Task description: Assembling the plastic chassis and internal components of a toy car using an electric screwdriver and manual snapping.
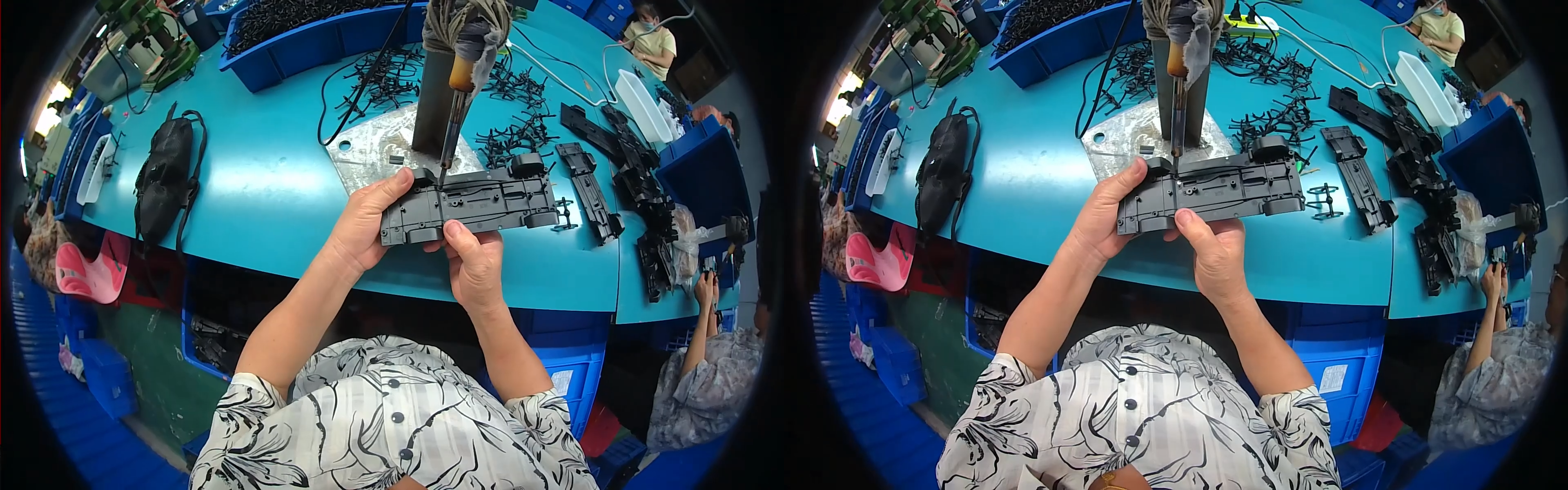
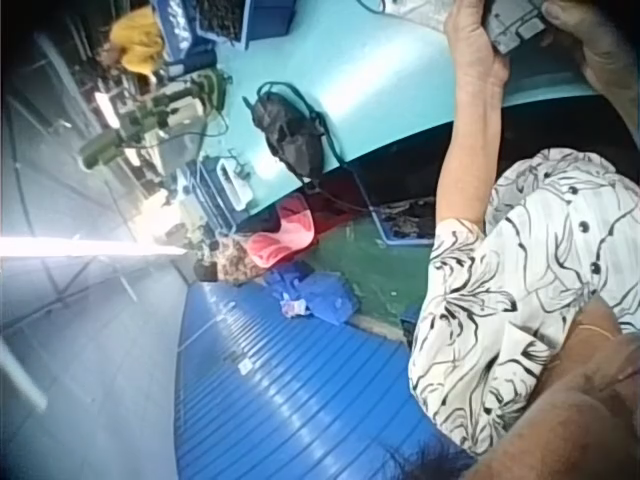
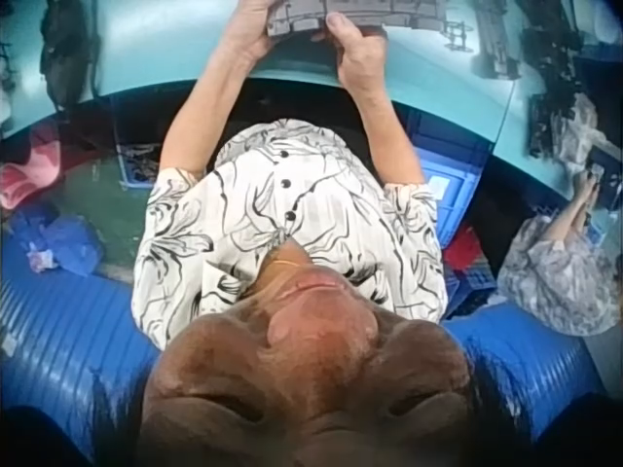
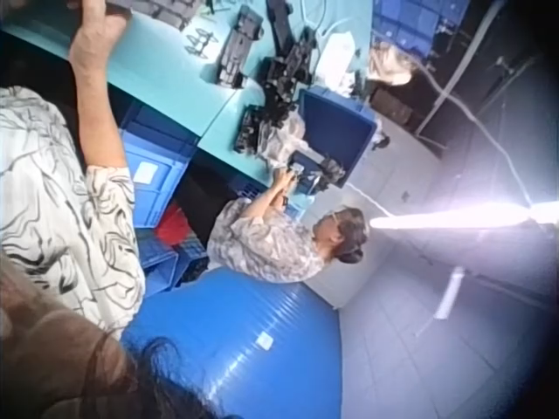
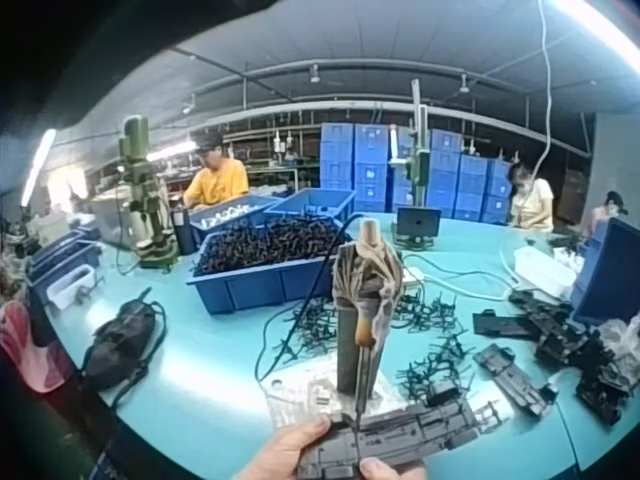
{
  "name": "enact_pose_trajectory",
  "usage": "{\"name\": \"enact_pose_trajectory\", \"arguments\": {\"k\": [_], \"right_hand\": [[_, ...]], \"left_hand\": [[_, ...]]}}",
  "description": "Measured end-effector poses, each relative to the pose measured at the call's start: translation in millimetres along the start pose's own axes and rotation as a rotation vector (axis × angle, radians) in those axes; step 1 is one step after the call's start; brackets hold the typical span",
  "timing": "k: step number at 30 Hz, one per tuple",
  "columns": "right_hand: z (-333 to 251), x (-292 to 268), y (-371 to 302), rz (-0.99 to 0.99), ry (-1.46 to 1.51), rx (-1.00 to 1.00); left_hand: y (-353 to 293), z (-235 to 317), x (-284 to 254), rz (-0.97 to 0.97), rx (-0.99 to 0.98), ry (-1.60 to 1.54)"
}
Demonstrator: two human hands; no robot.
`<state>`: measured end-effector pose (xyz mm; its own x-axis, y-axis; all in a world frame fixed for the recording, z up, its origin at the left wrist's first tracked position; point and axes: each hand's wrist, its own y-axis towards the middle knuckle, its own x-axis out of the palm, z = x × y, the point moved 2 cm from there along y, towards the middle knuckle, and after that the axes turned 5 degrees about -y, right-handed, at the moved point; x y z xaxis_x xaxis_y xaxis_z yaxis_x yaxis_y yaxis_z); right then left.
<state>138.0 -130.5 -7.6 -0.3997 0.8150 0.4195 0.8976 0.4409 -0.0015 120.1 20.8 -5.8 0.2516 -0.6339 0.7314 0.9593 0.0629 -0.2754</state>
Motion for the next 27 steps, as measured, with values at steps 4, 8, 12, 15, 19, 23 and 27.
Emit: {"name": "enact_pose_trajectory", "arguments": {"k": [4, 8, 12, 15, 19, 23, 27], "right_hand": [[-1, 0, -1, -0.007, 0.047, 0.037], [2, -4, -2, -0.012, 0.082, 0.068], [5, -4, 0, 0.025, 0.098, 0.057], [6, -2, 1, 0.016, 0.103, 0.036], [6, -1, 3, 0.009, 0.069, 0.021], [5, 1, 5, 0.013, 0.04, -0.013], [4, 1, 7, 0.009, 0.033, -0.012]], "left_hand": [[-2, 2, 2, 0.0, 0.021, -0.034], [-2, 2, 3, 0.021, 0.039, -0.05], [0, 6, -1, 0.008, 0.039, -0.028], [1, 8, 0, 0.003, 0.021, -0.036], [2, 10, 1, -0.017, -0.005, -0.089], [5, 12, 0, -0.056, -0.009, -0.07], [6, 13, 0, -0.028, -0.013, -0.065]]}}
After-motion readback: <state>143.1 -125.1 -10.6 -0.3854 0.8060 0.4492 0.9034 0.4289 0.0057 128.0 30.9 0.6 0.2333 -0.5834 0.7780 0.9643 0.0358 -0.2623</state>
